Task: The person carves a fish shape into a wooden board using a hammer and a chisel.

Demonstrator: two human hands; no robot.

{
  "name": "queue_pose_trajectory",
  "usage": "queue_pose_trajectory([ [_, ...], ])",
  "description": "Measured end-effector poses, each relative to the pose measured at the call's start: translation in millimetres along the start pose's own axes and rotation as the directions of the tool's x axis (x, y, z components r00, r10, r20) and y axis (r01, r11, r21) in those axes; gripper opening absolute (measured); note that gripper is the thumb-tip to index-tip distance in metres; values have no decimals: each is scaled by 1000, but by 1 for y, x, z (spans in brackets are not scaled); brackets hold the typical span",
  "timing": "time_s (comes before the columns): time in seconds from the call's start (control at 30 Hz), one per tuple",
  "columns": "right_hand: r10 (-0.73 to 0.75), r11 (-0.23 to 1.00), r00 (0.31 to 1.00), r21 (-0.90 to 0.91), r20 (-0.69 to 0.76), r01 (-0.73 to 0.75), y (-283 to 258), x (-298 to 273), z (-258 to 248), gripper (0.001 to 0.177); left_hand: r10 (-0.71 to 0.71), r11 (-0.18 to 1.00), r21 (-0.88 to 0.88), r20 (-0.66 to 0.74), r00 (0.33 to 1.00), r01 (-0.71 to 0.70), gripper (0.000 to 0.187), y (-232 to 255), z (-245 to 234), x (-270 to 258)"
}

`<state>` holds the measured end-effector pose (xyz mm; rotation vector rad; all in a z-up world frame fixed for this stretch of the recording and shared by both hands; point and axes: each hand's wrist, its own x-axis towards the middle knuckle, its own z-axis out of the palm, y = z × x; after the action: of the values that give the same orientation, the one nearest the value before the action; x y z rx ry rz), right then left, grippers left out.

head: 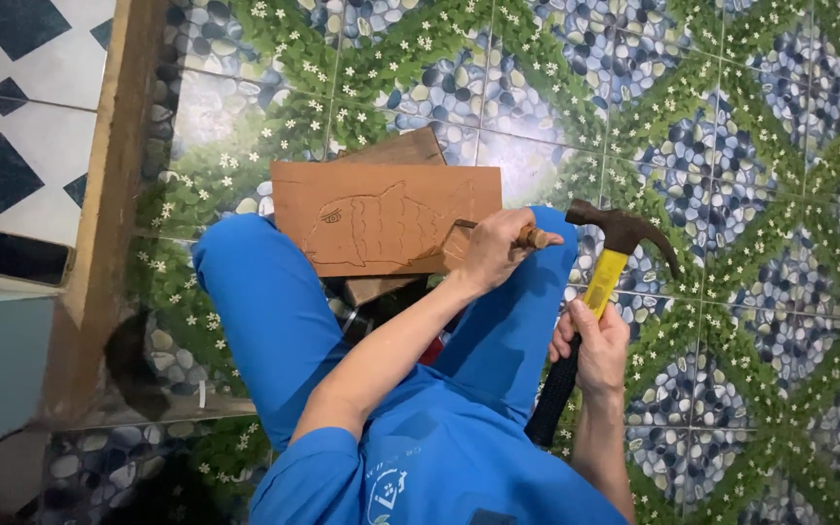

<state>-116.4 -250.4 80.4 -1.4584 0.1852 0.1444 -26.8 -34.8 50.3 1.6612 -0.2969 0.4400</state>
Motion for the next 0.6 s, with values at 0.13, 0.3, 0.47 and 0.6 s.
queue_pose_trajectory([
  [0.13, -144, 982, 988, -113, 54, 150, -17, 0, 7, 14, -130, 991, -29, -41, 991, 129, 39, -1, -4, 3],
  [0.3, -339, 913, 940, -223, 51, 341, -58, -9, 26, 18, -268, 957, -133, -70, 961, 257, 43, -35, 21, 0],
  [0.47, -542, 752, 828, -357, 143, 554, -60, -12, 36, 25, -315, 944, -127, -83, 945, 304, 39, -35, 18, 4],
  [0.6, -245, 616, 952, -728, 184, 300, -84, -21, 65, 19, -394, 888, -300, -108, 913, 348, 46, -3, -2, 14],
])
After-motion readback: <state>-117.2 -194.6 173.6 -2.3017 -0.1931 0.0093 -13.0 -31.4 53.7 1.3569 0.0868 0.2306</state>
